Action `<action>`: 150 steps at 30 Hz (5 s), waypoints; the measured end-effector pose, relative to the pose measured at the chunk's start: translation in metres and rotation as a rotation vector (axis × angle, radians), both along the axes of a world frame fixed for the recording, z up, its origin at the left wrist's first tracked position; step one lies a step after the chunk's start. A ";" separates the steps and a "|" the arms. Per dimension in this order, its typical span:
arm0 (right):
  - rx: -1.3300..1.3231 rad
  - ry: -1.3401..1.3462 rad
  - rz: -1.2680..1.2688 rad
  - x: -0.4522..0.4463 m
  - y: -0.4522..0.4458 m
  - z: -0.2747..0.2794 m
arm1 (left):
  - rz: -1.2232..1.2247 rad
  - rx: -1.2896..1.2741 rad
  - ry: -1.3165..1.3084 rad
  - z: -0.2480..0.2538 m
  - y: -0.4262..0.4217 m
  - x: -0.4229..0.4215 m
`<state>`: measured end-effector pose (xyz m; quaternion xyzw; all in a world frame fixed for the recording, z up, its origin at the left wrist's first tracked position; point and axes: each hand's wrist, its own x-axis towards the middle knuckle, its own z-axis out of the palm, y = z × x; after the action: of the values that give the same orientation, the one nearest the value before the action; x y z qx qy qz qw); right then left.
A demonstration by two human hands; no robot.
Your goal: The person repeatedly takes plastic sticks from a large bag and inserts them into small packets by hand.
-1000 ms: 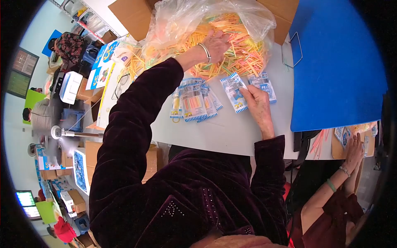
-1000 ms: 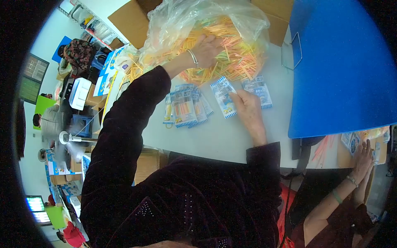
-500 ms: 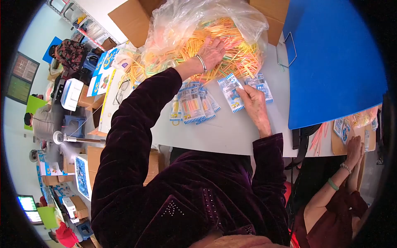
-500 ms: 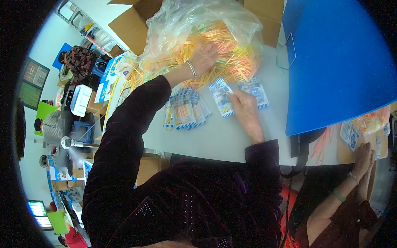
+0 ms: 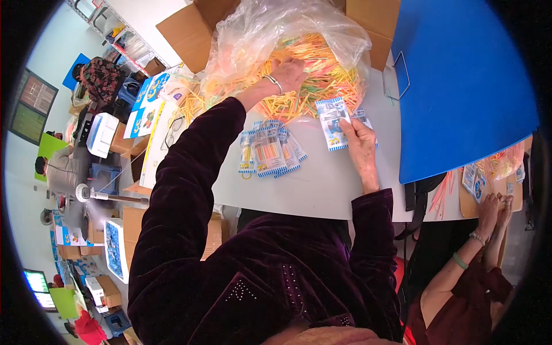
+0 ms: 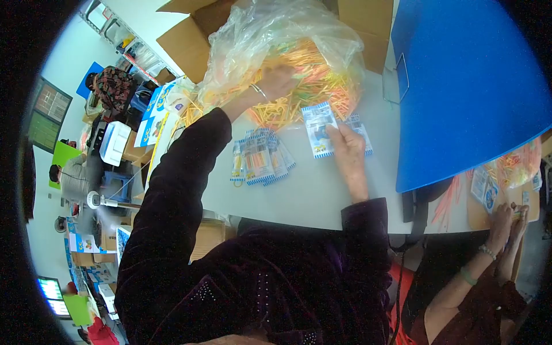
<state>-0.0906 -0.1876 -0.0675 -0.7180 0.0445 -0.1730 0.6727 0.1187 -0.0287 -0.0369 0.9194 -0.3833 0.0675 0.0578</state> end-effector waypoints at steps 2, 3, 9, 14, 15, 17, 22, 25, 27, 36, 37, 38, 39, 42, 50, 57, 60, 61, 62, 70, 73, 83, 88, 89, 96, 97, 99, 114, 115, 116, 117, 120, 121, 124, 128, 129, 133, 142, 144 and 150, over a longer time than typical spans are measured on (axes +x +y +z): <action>0.026 -0.006 -0.021 0.004 -0.002 -0.004 | -0.025 -0.144 0.086 -0.001 0.009 0.011; 0.106 0.016 -0.020 0.004 -0.002 -0.003 | -0.022 -0.296 0.214 0.004 0.011 0.010; 0.551 -0.049 -0.020 0.021 0.013 0.012 | 0.058 -0.798 0.622 0.033 0.012 -0.027; 0.959 -0.142 -0.105 0.059 0.030 0.025 | -0.099 -1.307 1.578 0.020 0.002 -0.041; 1.061 -0.124 -0.093 0.070 0.031 0.015 | -0.098 -1.309 1.579 0.015 0.001 -0.044; 1.164 -0.102 -0.081 0.088 0.036 0.003 | -0.266 -1.285 1.677 0.004 -0.003 -0.049; 1.306 -0.123 -0.060 0.098 0.055 0.004 | -0.023 -1.565 1.507 -0.005 -0.024 -0.079; 1.312 -0.144 -0.069 0.097 0.057 0.007 | 0.063 -1.714 1.425 -0.002 -0.035 -0.088; 1.293 -0.156 -0.100 0.099 0.058 0.005 | 0.064 -1.704 1.351 -0.003 -0.037 -0.090; 1.229 -0.160 -0.035 0.088 0.044 0.014 | 0.126 -1.662 1.465 -0.001 -0.033 -0.067; 1.112 -0.238 -0.067 0.086 0.041 0.016 | 0.128 -1.664 1.463 -0.001 -0.029 -0.064; 0.992 -0.315 -0.096 0.085 0.037 0.017 | 0.158 -1.685 1.454 -0.001 -0.025 -0.061; 0.991 -0.313 -0.092 0.081 0.031 0.015 | 0.189 -1.705 1.445 -0.001 -0.019 -0.058; 0.831 -0.225 -0.089 0.061 0.017 0.011 | 0.170 -1.605 1.511 0.007 -0.006 -0.046; 0.564 0.135 0.148 0.029 0.006 0.011 | 0.031 -1.551 1.392 0.028 -0.008 -0.054; 0.508 0.170 0.258 0.021 0.003 0.017 | -0.118 -1.475 1.317 0.050 -0.015 -0.071; 0.557 0.143 0.299 0.019 0.003 0.017 | -0.099 -1.425 1.321 0.051 -0.019 -0.083; 0.557 0.157 0.295 0.018 0.003 0.018 | -0.099 -1.422 1.323 0.050 -0.020 -0.086; 0.558 0.171 0.291 0.018 0.002 0.019 | -0.144 -1.402 1.303 0.050 -0.020 -0.088; 0.552 0.148 0.374 0.017 -0.003 0.012 | -0.234 -1.284 1.149 0.058 -0.020 -0.101; 0.535 0.148 0.423 0.018 -0.009 0.006 | -0.258 -1.286 1.157 0.059 -0.021 -0.095; 0.646 0.127 0.415 0.011 -0.005 0.018 | -0.286 -1.202 1.079 0.046 -0.017 -0.104; 0.548 0.115 0.388 0.011 -0.005 0.017 | -0.187 -1.189 1.109 0.052 -0.013 -0.121; 0.517 0.113 0.376 0.009 -0.004 0.018 | -0.227 -1.122 1.109 0.050 -0.010 -0.120; 0.475 0.144 0.305 0.006 -0.003 0.024 | -0.273 -0.846 0.847 0.050 0.001 -0.115; 0.500 0.148 0.303 0.007 -0.003 0.024 | -0.272 -0.845 0.849 0.050 0.002 -0.112; 0.525 0.154 0.303 0.007 -0.002 0.023 | -0.326 -0.716 0.729 0.049 0.003 -0.107; 0.314 0.106 0.177 0.000 -0.036 0.020 | -0.269 -0.846 1.106 0.052 -0.012 -0.110; 0.316 0.109 0.176 -0.003 -0.042 0.022 | -0.396 -0.813 0.982 0.038 -0.011 -0.102; 0.356 0.075 0.128 -0.005 -0.046 0.027 | -0.520 -0.776 0.855 0.025 -0.010 -0.095; 0.397 0.040 0.081 -0.007 -0.050 0.029 | -0.537 -0.595 0.549 0.013 -0.007 -0.091; 0.395 0.006 0.052 -0.007 -0.055 0.024 | -0.598 -0.321 0.035 -0.009 -0.008 -0.104; 0.396 -0.025 0.042 -0.007 -0.055 0.024 | -0.612 -0.176 -0.054 -0.010 -0.013 -0.108; 0.415 0.047 0.112 -0.010 -0.050 0.030 | -0.621 0.023 -0.345 -0.014 -0.016 -0.121; 0.416 0.033 0.093 -0.007 -0.048 0.024 | -0.641 0.039 -0.351 -0.021 -0.020 -0.109; 0.411 0.038 0.098 -0.008 -0.048 0.025 | -0.647 -0.100 -0.270 -0.019 -0.018 -0.104; 0.388 0.033 0.054 -0.002 -0.048 0.014 | -0.514 -0.190 -0.146 0.009 -0.009 -0.090; 0.446 0.052 0.089 -0.002 -0.046 0.014 | -0.593 0.042 -0.357 -0.015 -0.007 -0.087; 0.451 0.049 0.113 -0.001 -0.044 0.012 | -0.593 0.045 -0.331 -0.017 -0.008 -0.084; 0.433 0.132 0.172 -0.001 -0.040 0.012 | -0.430 -0.226 -0.022 0.010 -0.002 -0.074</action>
<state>-0.0921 -0.2279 -0.0559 -0.5680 0.0630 -0.0540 0.8188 0.0451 -0.0311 -0.0272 0.8034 -0.5609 0.1062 0.1690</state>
